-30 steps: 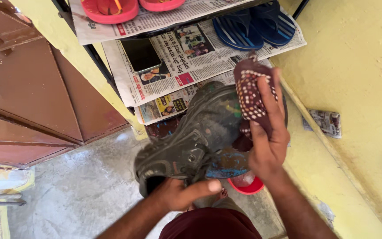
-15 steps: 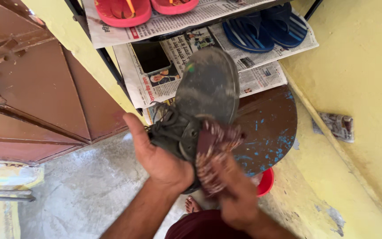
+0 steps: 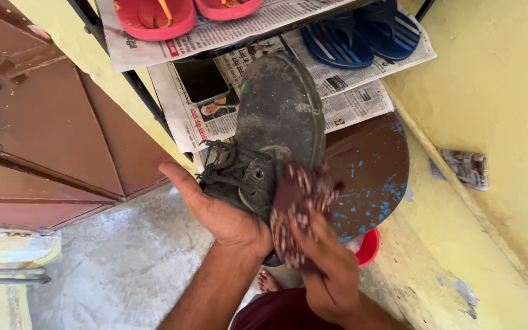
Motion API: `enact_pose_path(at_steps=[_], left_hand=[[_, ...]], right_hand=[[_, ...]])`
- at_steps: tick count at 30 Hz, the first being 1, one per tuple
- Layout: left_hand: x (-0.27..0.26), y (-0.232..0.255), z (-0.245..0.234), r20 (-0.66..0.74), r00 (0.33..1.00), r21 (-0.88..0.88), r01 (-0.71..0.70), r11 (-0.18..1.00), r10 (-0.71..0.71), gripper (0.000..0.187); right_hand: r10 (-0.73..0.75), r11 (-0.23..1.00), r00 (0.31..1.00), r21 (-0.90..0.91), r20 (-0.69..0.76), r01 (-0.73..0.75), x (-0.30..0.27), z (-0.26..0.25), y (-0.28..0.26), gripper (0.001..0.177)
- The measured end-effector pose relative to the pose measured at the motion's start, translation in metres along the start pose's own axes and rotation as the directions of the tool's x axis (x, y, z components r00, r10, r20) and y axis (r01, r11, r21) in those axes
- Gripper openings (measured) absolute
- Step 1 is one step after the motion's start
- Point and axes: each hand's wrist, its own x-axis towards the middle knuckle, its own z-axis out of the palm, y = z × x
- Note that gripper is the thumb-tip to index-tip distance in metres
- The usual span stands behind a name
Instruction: The person wipes a pair of dirty black shoes with a patterned cloth, rotating them to clean different sides. They then tie the laces on one shoe and continue wiping the other shoe before placing both on a newspaper-lined shelf.
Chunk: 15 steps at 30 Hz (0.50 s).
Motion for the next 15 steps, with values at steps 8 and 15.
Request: enact_pose_path(at_steps=[8, 15], left_hand=[[0.003, 0.003, 0.019, -0.069, 0.997, 0.032, 0.022, 0.999, -0.02, 0.109], [-0.004, -0.02, 0.028, -0.102, 0.992, 0.029, -0.07, 0.997, 0.073, 0.099]], right_hand=[[-0.023, 0.999, 0.999, 0.026, -0.026, 0.023, 0.01, -0.057, 0.017, 0.061], [-0.174, 0.961, 0.981, -0.231, -0.089, 0.15, 0.065, -0.047, 0.002, 0.058]])
